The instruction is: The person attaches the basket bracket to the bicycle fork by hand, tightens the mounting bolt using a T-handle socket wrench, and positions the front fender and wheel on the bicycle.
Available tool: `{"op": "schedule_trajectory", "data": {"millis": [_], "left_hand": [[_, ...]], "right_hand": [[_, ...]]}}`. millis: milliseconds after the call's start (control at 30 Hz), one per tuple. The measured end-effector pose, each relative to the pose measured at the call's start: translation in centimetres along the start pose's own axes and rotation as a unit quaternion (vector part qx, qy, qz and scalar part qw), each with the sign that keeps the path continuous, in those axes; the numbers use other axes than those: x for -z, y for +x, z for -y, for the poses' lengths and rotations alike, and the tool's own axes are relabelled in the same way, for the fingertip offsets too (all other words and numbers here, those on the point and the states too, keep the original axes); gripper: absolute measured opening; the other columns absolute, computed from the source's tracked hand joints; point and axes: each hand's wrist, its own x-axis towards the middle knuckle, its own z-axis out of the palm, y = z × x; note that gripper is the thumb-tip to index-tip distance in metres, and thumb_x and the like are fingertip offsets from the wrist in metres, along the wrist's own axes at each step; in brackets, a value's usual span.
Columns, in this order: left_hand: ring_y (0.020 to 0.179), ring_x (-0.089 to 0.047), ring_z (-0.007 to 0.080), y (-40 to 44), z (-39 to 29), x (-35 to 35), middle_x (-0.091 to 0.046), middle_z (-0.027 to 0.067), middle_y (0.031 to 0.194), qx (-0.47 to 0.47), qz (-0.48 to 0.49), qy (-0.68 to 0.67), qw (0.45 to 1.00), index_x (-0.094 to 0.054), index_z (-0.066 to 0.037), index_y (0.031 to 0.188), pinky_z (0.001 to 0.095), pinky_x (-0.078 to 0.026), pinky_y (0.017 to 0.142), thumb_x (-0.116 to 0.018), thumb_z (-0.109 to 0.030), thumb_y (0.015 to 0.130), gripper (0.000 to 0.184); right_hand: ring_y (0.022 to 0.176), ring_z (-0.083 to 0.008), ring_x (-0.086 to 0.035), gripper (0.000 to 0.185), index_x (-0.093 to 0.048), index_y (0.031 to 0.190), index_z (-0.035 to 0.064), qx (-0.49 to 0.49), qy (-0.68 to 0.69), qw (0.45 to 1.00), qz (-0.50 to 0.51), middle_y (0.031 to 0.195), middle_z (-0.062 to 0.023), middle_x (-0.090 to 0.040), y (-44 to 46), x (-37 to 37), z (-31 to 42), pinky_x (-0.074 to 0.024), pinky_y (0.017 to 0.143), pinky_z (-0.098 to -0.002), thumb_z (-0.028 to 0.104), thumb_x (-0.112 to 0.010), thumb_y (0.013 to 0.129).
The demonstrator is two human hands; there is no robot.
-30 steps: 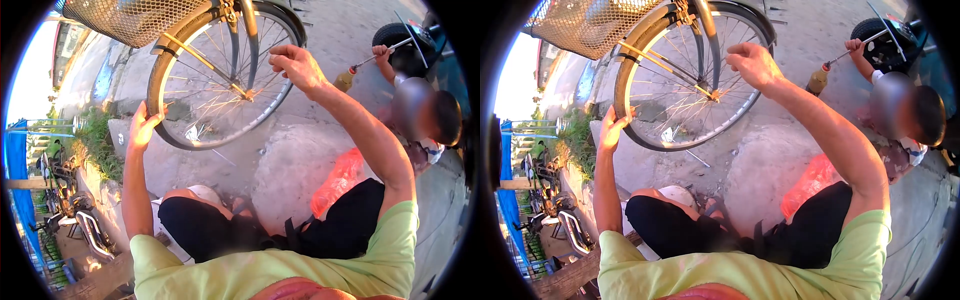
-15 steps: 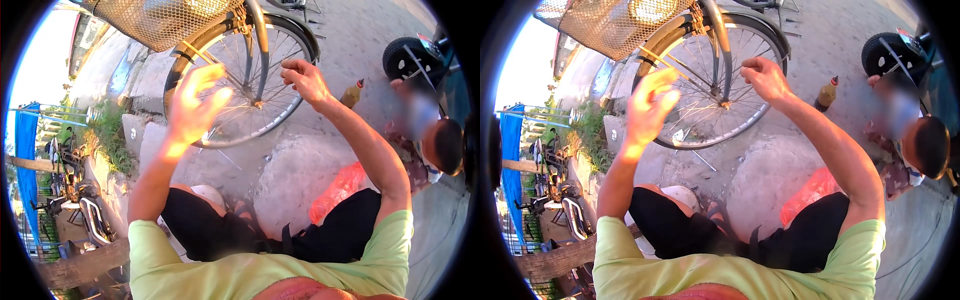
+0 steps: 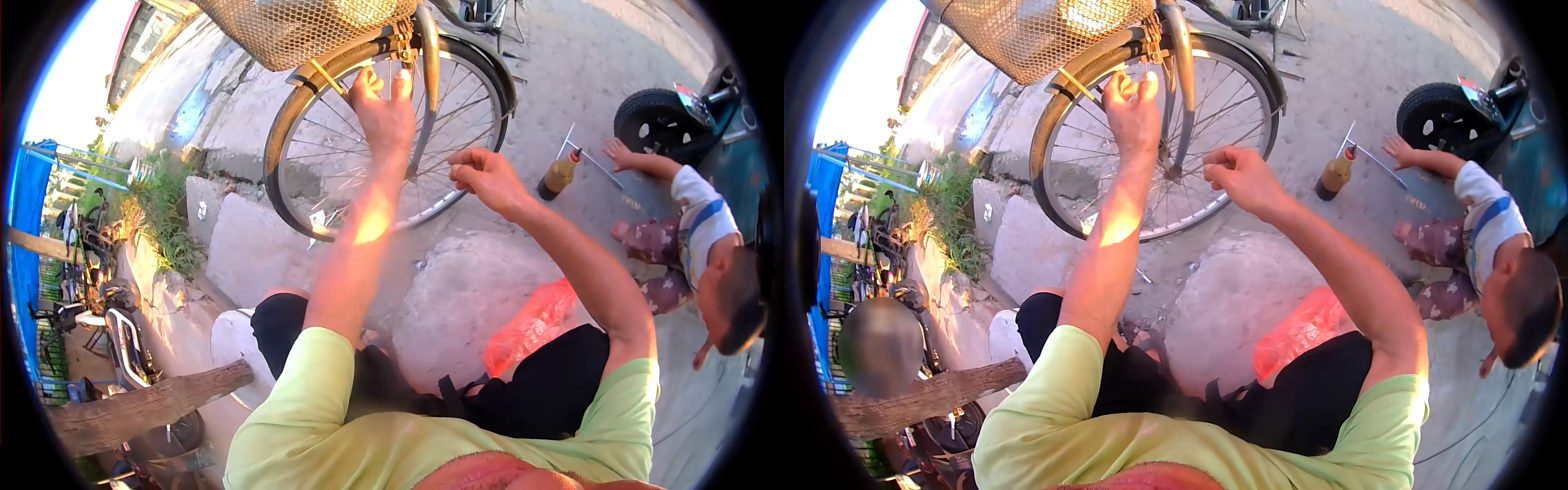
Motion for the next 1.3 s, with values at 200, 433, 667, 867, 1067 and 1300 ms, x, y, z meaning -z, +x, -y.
{"op": "schedule_trajectory", "data": {"millis": [200, 433, 667, 867, 1067, 1300], "left_hand": [[0.124, -0.044, 0.0331, -0.7, -0.4, -0.6, -0.042, 0.0277, 0.134, -0.084, -0.039, 0.112, 0.989, -0.041, 0.012, 0.135, 0.0422, -0.036, 0.105, -0.076, -0.031, 0.082, 0.077], [0.124, -0.045, 0.0358, 0.0, -1.5, -1.2, -0.046, 0.0281, 0.131, -0.004, -0.055, -0.032, 0.998, -0.040, 0.015, 0.133, 0.0411, -0.034, 0.108, -0.079, -0.033, 0.080, 0.081], [0.122, -0.049, 0.0324, 1.5, 2.8, -1.9, -0.052, 0.0253, 0.128, 0.118, -0.043, -0.121, 0.985, -0.046, 0.014, 0.127, 0.0403, -0.036, 0.106, -0.079, -0.036, 0.082, 0.075], [0.088, -0.058, 0.0124, 4.9, 2.0, -2.0, -0.065, 0.0016, 0.104, 0.040, 0.011, -0.324, 0.945, -0.060, -0.003, 0.119, 0.0274, -0.046, 0.077, -0.079, -0.029, 0.084, 0.048], [0.104, -0.063, 0.0182, 4.8, 1.3, -1.6, -0.063, 0.0088, 0.120, 0.019, 0.099, -0.379, 0.920, -0.055, -0.002, 0.128, 0.0303, -0.051, 0.090, -0.084, -0.024, 0.078, 0.062], [0.098, -0.067, 0.0199, 5.3, 1.9, -1.7, -0.069, 0.0107, 0.109, 0.030, 0.168, -0.392, 0.904, -0.058, 0.002, 0.120, 0.0316, -0.055, 0.087, -0.082, -0.006, 0.079, 0.048]], "right_hand": [[0.081, -0.0135, -0.063, 0.035, -0.064, 0.112, -0.0040, -0.046, -0.038, 0.998, 0.008, 0.093, -0.0071, -0.068, -1.4, -0.1, 0.5, -0.0508, 0.076, -0.0280, 0.021, -0.064, 0.087], [0.084, -0.0142, -0.064, 0.039, -0.062, 0.117, -0.0045, -0.048, -0.056, 0.997, 0.028, 0.096, -0.0076, -0.068, -1.5, -0.2, 0.3, -0.0501, 0.077, -0.0286, 0.021, -0.062, 0.088], [0.085, -0.0152, -0.064, 0.040, -0.061, 0.120, -0.0041, -0.050, -0.043, 0.997, 0.029, 0.098, -0.0075, -0.068, -1.2, -0.2, -0.3, -0.0496, 0.077, -0.0286, 0.020, -0.060, 0.089], [0.087, -0.0145, -0.065, 0.041, -0.061, 0.122, -0.0029, -0.066, -0.051, 0.996, 0.030, 0.099, -0.0077, -0.068, -0.8, 0.2, -0.8, -0.0496, 0.078, -0.0289, 0.021, -0.061, 0.089], [0.101, -0.0210, -0.065, 0.045, -0.058, 0.127, -0.0033, 0.018, -0.133, 0.988, -0.079, 0.109, -0.0135, -0.068, 1.9, 1.9, 0.2, -0.0498, 0.090, -0.0340, 0.021, -0.061, 0.090], [0.112, -0.0237, -0.063, 0.069, -0.040, 0.143, -0.0010, 0.100, -0.173, 0.970, -0.139, 0.136, -0.0172, -0.054, 7.4, 1.5, 5.0, -0.0495, 0.095, -0.0361, 0.028, -0.069, 0.088]]}}
